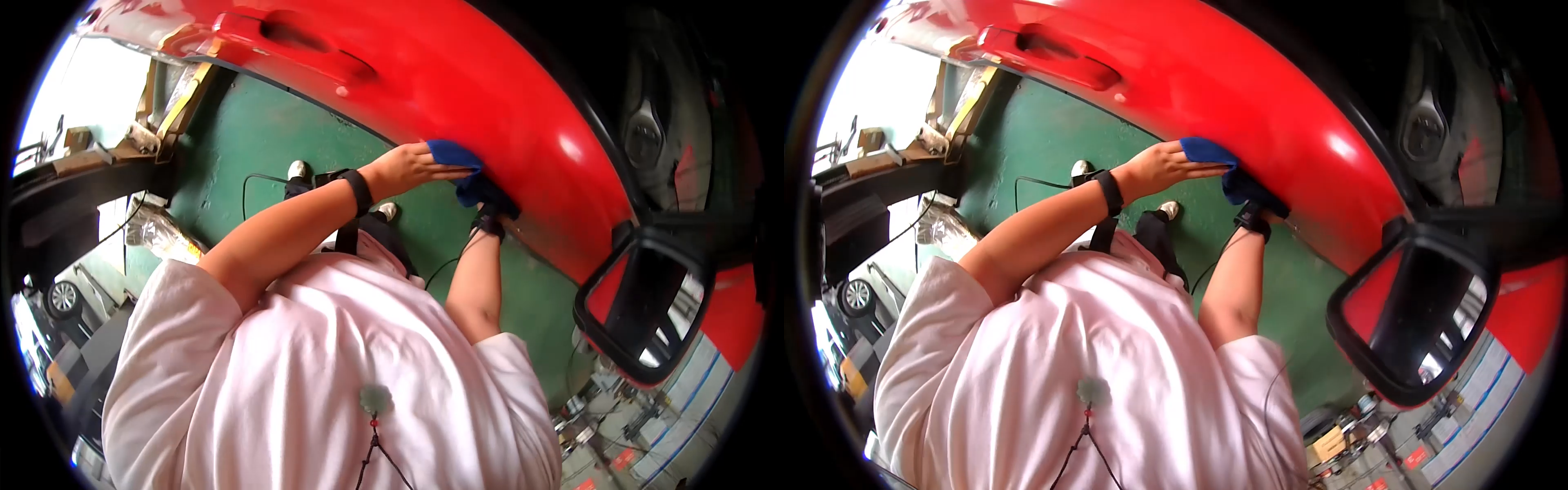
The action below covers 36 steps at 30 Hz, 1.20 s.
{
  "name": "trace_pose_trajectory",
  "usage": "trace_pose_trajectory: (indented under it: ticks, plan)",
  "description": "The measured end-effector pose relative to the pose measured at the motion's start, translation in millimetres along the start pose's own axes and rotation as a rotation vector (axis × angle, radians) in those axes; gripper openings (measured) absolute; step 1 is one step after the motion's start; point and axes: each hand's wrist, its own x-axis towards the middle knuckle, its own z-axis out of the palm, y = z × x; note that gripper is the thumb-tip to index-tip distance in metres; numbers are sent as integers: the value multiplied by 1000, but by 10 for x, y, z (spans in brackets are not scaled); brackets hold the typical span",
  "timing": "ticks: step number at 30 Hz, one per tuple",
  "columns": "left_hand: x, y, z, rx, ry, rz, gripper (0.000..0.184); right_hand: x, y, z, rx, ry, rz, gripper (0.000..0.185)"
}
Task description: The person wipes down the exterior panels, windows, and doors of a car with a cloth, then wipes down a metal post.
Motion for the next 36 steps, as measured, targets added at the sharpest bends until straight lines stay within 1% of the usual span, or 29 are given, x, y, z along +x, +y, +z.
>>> trace_pose_trajectory:
  ticks: [3, 6, 7, 10, 11, 14, 15, 18, 19, 21, 22, 23, 25, 26, 28, 30, 31, 32, 34, 35, 36]
  plan:
    - [-431, -289, 36, -38, -17, -88, 72, -127, 492, 55, -10, -36, 142, 53]
    - [-907, -563, 84, -5, -48, -196, 70, -259, 935, 165, -32, -73, 265, 53]
    - [-1053, -646, 74, -67, -50, -275, 64, -321, 1079, 228, -38, -94, 306, 53]
    - [-1305, -786, 97, -214, 1, -472, 57, -436, 1467, 405, -48, -139, 411, 54]
    - [-1399, -842, 185, -246, -42, -515, 56, -471, 1571, 473, -52, -153, 443, 54]
    - [-1610, -1011, 281, -239, 29, -804, 58, -630, 1951, 681, -70, -143, 508, 54]
    - [-1618, -1117, 214, -381, 42, -958, 62, -699, 2073, 745, -82, -105, 509, 54]
    - [-1668, -1464, 256, -545, 438, -1105, 66, -944, 2483, 964, -127, 80, 475, 53]
    - [-1713, -1618, 254, -586, 494, -1133, 66, -1054, 2656, 1089, -123, -37, 501, 53]
    - [-1763, -1899, 278, -665, 599, -1184, 66, -1278, 2937, 1399, -127, -123, 565, 55]
    - [-1878, -2054, 400, -604, 578, -1185, 65, -1369, 3117, 1492, -128, -166, 594, 57]
    - [-2009, -2199, 518, -972, 734, -1330, 64, -1426, 3310, 1516, -130, -197, 604, 55]
    - [-2089, -2410, 467, -1750, 1026, -1549, 69, -1404, 3591, 1396, -97, -135, 641, 50]
    - [-2024, -2491, 401, -1885, 1110, -1774, 63, -1336, 3695, 1308, -76, -106, 659, 47]
    - [-2117, -2581, 454, -2163, 1091, -1564, 56, -1208, 3816, 1102, -62, -22, 642, 43]
    - [-2043, -2599, 500, -2206, 1179, -1691, 51, -1151, 3861, 973, -58, 80, 601, 40]
    - [-1959, -2571, 552, -2242, 1196, -1760, 49, -1113, 3835, 861, -47, 41, 609, 36]
    - [-1943, -2539, 623, -2251, 1179, -1762, 50, -1072, 3798, 767, -100, 33, 579, 38]
    - [-1879, -2436, 707, -2276, 1129, -1773, 53, -1158, 3669, 859, -205, 31, 511, 43]
    - [-1862, -2377, 694, -2249, 1084, -1811, 53, -1172, 3636, 839, -180, 11, 500, 40]
    - [-1867, -2302, 801, -2282, 1073, -1781, 54, -1166, 3591, 802, -198, 54, 449, 39]
